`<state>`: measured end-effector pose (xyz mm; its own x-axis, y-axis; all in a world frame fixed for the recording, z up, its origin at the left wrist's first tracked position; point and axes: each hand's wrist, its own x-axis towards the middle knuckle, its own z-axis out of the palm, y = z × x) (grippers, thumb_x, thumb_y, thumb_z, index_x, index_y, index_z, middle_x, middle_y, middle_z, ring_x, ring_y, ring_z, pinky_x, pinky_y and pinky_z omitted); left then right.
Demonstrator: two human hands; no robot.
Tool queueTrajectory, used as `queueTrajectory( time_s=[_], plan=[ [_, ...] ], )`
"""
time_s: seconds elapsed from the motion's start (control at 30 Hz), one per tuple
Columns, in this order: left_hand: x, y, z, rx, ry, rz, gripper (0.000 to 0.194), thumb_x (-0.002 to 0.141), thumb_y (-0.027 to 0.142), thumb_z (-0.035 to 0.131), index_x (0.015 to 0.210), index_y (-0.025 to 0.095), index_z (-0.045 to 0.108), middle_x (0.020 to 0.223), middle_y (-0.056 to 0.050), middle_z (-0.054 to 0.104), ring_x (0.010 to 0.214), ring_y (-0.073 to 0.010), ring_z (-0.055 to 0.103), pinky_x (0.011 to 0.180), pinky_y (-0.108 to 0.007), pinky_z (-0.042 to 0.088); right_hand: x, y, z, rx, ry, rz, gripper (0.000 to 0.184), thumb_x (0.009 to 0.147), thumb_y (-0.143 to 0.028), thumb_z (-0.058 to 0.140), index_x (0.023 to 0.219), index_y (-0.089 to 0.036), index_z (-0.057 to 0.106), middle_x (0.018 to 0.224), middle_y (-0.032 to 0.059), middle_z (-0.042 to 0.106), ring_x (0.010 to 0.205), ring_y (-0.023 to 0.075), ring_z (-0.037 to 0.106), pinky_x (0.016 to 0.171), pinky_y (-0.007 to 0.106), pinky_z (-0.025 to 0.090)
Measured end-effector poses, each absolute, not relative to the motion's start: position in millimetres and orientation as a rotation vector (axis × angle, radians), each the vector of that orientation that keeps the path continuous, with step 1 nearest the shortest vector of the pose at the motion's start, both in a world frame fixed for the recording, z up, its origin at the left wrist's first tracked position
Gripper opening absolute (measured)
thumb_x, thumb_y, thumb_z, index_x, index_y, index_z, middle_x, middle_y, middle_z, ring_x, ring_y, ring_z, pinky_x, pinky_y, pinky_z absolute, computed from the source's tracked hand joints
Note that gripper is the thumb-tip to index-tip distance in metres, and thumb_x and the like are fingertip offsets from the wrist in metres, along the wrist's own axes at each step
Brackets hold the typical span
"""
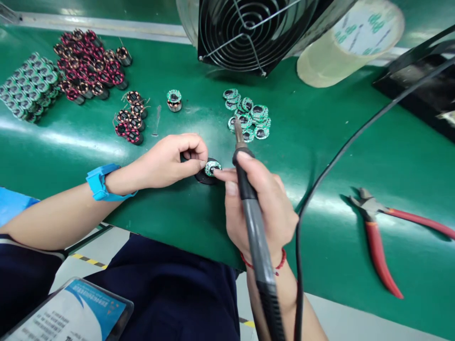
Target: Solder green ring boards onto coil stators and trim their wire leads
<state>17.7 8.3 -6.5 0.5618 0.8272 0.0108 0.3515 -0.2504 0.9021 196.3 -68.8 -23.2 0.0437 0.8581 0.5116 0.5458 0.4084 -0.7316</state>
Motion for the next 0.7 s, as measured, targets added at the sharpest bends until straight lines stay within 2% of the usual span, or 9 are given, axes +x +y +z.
queueTrajectory(
  time_s=[0.1, 0.17, 0.23, 0.4, 0.53, 0.7],
  plan=[
    [16.7, 8.0, -7.2, 1.872, 0.970, 0.620, 0.014, 0.078, 0.003, 0.054, 0.073, 0.015, 0.058, 0.074, 0.002, 0.058, 0.065, -0.0060, 0.050, 0.060, -0.020, 0.041, 199.5, -62.8, -25.6, -1.081, -1.523, 0.230, 0.048, 0.081, -0.013, 0.069, 0.127, -0.022, 0.063, 0.102, 0.0031, 0.073, 0.074, 0.0158, 0.074, 0.063, 0.028, 0.060],
    [16.4, 7.8, -7.0, 1.886, 0.980, 0.614, 0.014, 0.078, 0.002, 0.054, 0.073, 0.015, 0.058, 0.074, 0.002, 0.058, 0.065, -0.0062, 0.050, 0.061, -0.020, 0.041, 202.3, -58.8, -27.7, -1.015, -1.455, 0.116, 0.036, 0.082, -0.019, 0.070, 0.118, -0.020, 0.069, 0.090, 0.0019, 0.073, 0.062, 0.0121, 0.072, 0.048, 0.021, 0.053],
    [16.6, 7.6, -6.6, 1.894, 0.990, 0.606, 0.015, 0.078, 0.002, 0.054, 0.072, 0.016, 0.057, 0.074, 0.002, 0.058, 0.065, -0.0063, 0.050, 0.061, -0.021, 0.041, 204.2, -57.4, -29.0, -0.991, -1.383, 0.018, 0.025, 0.084, -0.027, 0.070, 0.107, -0.018, 0.074, 0.074, 0.0005, 0.071, 0.053, 0.0106, 0.068, 0.039, 0.019, 0.046],
    [17.3, 6.7, -6.6, 1.889, 0.988, 0.599, 0.015, 0.079, 0.003, 0.055, 0.072, 0.016, 0.056, 0.075, 0.002, 0.058, 0.065, -0.0063, 0.050, 0.061, -0.021, 0.041, 202.7, -62.8, -26.4, -0.962, -1.313, 0.005, 0.023, 0.086, -0.037, 0.068, 0.096, -0.020, 0.078, 0.057, -0.0025, 0.063, 0.037, 0.0079, 0.056, 0.037, 0.023, 0.047],
    [16.9, 6.6, -7.5, 1.897, 0.978, 0.609, 0.014, 0.079, 0.003, 0.054, 0.072, 0.016, 0.056, 0.075, 0.002, 0.058, 0.064, -0.0063, 0.050, 0.060, -0.021, 0.041, 200.0, -62.4, -23.0, -1.041, -1.314, -0.039, 0.024, 0.084, -0.040, 0.069, 0.089, -0.019, 0.079, 0.051, -0.0018, 0.062, 0.037, 0.0099, 0.057, 0.042, 0.026, 0.048],
    [16.8, 7.1, -6.6, 1.895, 0.988, 0.597, 0.014, 0.079, 0.005, 0.054, 0.072, 0.016, 0.056, 0.075, 0.002, 0.059, 0.064, -0.0070, 0.050, 0.060, -0.021, 0.042, 200.8, -57.4, -25.8, -0.997, -1.313, -0.066, 0.023, 0.082, -0.038, 0.071, 0.083, -0.017, 0.080, 0.044, -0.0022, 0.059, 0.033, 0.0104, 0.056, 0.036, 0.024, 0.040]
  ],
)
